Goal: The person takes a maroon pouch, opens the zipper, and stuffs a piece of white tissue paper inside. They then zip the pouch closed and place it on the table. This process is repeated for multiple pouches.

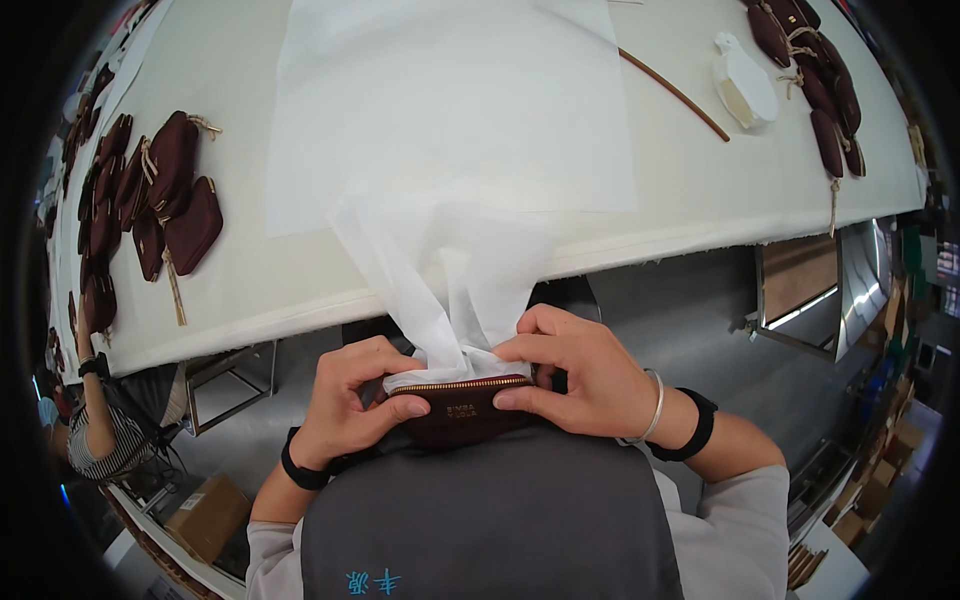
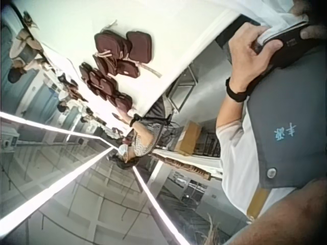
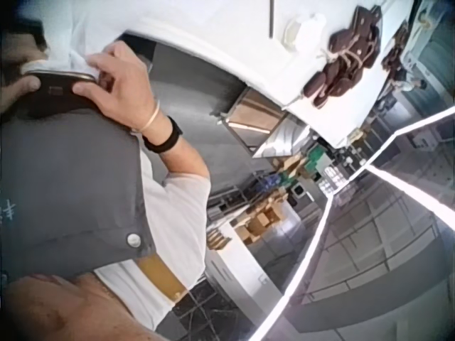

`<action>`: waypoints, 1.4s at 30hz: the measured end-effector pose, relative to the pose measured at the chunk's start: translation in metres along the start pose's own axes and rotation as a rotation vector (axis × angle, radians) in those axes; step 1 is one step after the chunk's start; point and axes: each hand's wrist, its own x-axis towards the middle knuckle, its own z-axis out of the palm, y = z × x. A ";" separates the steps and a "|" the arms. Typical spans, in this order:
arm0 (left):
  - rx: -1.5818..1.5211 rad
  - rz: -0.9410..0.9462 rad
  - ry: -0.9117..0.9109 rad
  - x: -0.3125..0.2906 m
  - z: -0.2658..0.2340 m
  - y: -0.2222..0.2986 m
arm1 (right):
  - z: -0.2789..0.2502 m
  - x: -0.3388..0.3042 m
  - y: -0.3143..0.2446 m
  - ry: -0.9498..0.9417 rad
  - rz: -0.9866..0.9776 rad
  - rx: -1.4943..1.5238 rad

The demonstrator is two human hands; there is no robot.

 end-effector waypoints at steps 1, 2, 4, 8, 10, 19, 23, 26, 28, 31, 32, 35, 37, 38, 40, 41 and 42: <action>-0.034 0.005 0.016 -0.001 0.002 -0.003 | 0.003 -0.001 0.001 0.041 -0.002 0.031; -0.067 0.011 0.032 -0.001 0.003 -0.006 | 0.005 -0.001 0.001 0.082 -0.003 0.062; -0.086 0.091 0.056 0.002 0.004 -0.010 | 0.007 0.002 0.003 0.130 -0.113 0.015; -0.310 0.052 0.035 0.001 0.007 -0.007 | 0.018 -0.008 0.026 0.127 -0.066 0.216; -0.369 0.035 0.015 0.000 0.005 -0.008 | 0.011 -0.007 0.024 0.034 -0.069 0.210; -0.483 -0.101 0.072 -0.003 0.008 -0.008 | 0.006 -0.001 0.010 0.054 0.039 0.190; -0.407 -0.145 -0.040 -0.001 -0.001 -0.001 | -0.002 0.001 0.000 -0.037 0.057 0.112; -0.192 0.004 -0.185 0.005 -0.011 -0.005 | 0.001 0.005 0.005 0.000 -0.090 0.032; -0.195 -0.003 -0.165 0.006 -0.011 -0.002 | 0.003 0.005 0.007 0.031 -0.145 0.005; -0.136 0.082 -0.143 0.008 -0.011 -0.001 | 0.004 0.001 0.004 0.020 -0.095 0.021; -0.106 0.126 -0.137 0.009 -0.011 -0.002 | 0.003 0.001 0.008 -0.016 -0.074 0.052; -0.101 0.196 -0.110 0.013 -0.007 0.002 | 0.012 0.000 0.010 0.032 0.006 0.290; -0.103 0.132 -0.170 0.012 -0.010 0.005 | 0.013 0.003 0.005 0.052 0.006 0.310; -0.106 0.077 -0.217 0.011 -0.011 0.006 | 0.008 0.005 -0.004 0.032 -0.026 0.226; -0.148 0.049 -0.237 0.011 -0.011 0.005 | 0.003 0.009 -0.007 -0.020 -0.092 0.109; -0.169 0.035 -0.246 0.011 -0.011 0.004 | 0.001 0.010 -0.005 -0.051 -0.125 0.078; -0.200 0.035 -0.232 0.012 -0.009 0.004 | 0.000 0.009 -0.002 -0.078 -0.156 0.045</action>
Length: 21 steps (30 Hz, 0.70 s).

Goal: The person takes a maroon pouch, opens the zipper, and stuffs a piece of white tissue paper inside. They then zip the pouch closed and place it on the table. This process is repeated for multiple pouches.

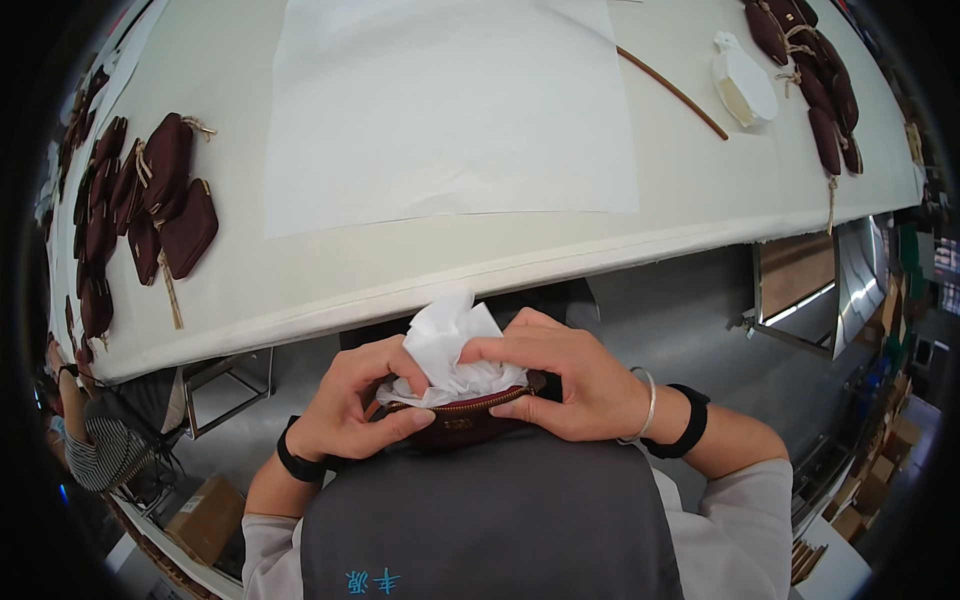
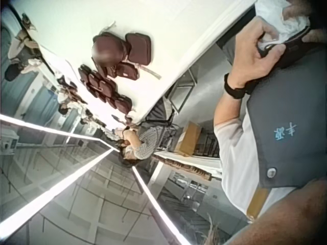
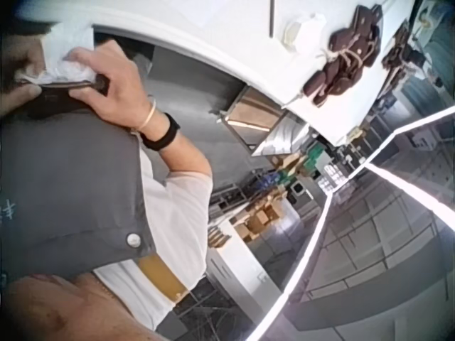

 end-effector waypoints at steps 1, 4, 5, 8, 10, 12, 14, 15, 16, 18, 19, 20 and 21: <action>-0.030 0.005 0.014 0.002 0.003 0.000 | -0.001 -0.001 0.004 -0.013 -0.014 -0.002; -0.163 -0.027 0.124 0.007 0.018 0.006 | -0.002 -0.003 0.009 -0.046 -0.036 -0.009; -0.214 -0.046 0.172 0.007 0.021 0.008 | -0.003 -0.003 0.009 -0.051 -0.031 -0.013; 0.249 0.082 0.087 0.009 0.012 0.010 | -0.001 -0.006 0.007 -0.021 -0.014 -0.040; 0.361 0.125 0.137 0.010 0.012 0.015 | -0.001 -0.006 0.006 0.010 -0.037 -0.070; 0.416 0.164 0.142 0.011 0.012 0.017 | 0.000 -0.003 0.002 0.046 -0.092 -0.113; 0.415 0.197 0.102 0.011 0.012 0.015 | -0.002 -0.005 -0.001 0.022 -0.139 -0.185; 0.407 0.194 0.072 0.010 0.012 0.013 | -0.002 -0.006 -0.003 0.011 -0.163 -0.222; 0.400 0.191 0.042 0.008 0.012 0.012 | -0.003 -0.006 -0.006 0.002 -0.127 -0.222; 0.415 0.245 0.000 0.008 0.011 0.008 | -0.003 -0.006 -0.014 -0.014 -0.054 -0.224; 0.409 0.202 -0.001 0.008 0.012 0.012 | -0.003 -0.006 -0.015 -0.013 -0.056 -0.247; 0.403 0.160 -0.002 0.008 0.014 0.021 | -0.003 -0.004 -0.016 -0.011 -0.058 -0.269; 0.396 0.122 -0.005 0.011 0.015 0.029 | -0.003 -0.004 -0.017 -0.007 -0.058 -0.295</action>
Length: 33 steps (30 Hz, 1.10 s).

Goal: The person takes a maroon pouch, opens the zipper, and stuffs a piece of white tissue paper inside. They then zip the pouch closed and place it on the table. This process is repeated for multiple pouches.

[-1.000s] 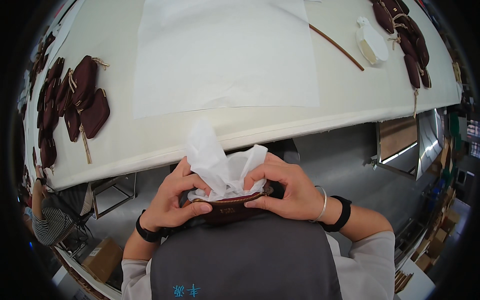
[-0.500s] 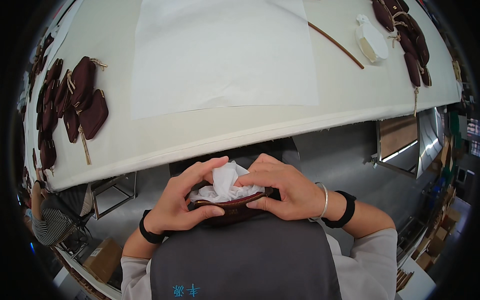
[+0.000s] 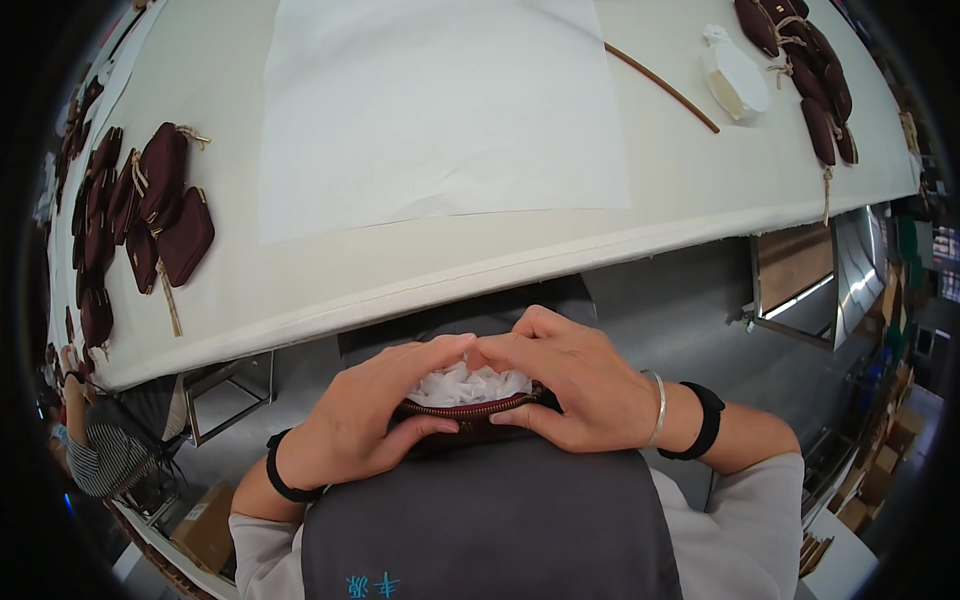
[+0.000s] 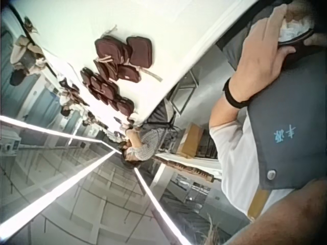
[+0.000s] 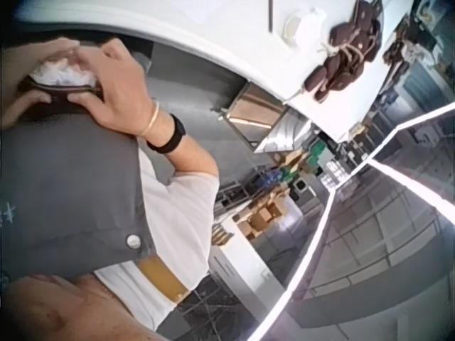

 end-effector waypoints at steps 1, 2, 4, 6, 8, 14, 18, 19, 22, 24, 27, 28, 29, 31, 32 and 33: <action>0.055 0.042 -0.009 0.002 -0.001 0.003 | -0.001 0.001 -0.001 -0.031 0.019 0.006; 0.112 0.085 -0.020 0.003 -0.002 0.005 | 0.000 0.001 -0.001 -0.058 0.039 0.012; 0.145 0.150 -0.062 0.017 -0.005 0.016 | -0.003 -0.004 0.003 -0.042 0.042 0.063; 0.219 0.176 -0.080 0.024 0.000 0.022 | 0.004 -0.011 0.007 0.046 0.030 0.095; 0.309 0.260 -0.090 0.025 0.002 0.022 | -0.006 -0.008 0.002 -0.046 0.141 0.262; 0.386 0.288 -0.056 0.028 0.007 0.029 | -0.013 -0.007 0.006 -0.206 0.266 0.311; 0.372 0.323 -0.054 0.031 0.011 0.031 | -0.016 -0.011 0.023 -0.177 0.395 0.630; 0.375 0.315 -0.066 0.031 0.011 0.032 | -0.018 -0.009 0.027 -0.157 0.460 0.744; 0.383 0.281 -0.086 0.027 0.007 0.037 | -0.022 0.005 0.028 -0.025 0.224 0.265; 0.391 0.266 -0.094 0.024 0.005 0.037 | -0.018 0.015 0.029 -0.168 0.192 0.261; 0.386 0.274 -0.090 0.021 0.006 0.037 | -0.015 0.029 0.041 -0.440 0.362 0.395; 0.367 0.296 -0.074 0.021 0.006 0.039 | -0.016 0.032 0.047 -0.534 0.466 0.456; 0.345 0.320 -0.061 0.022 0.006 0.041 | -0.004 0.031 0.064 -0.505 0.419 0.526; 0.344 0.259 -0.059 0.017 0.006 0.041 | 0.013 0.030 0.063 -0.324 0.354 0.416; 0.348 0.221 -0.057 0.014 0.005 0.040 | 0.013 0.032 0.054 -0.237 0.313 0.367; 0.369 0.188 -0.060 0.012 0.005 0.040 | 0.007 0.029 0.036 -0.168 0.298 0.289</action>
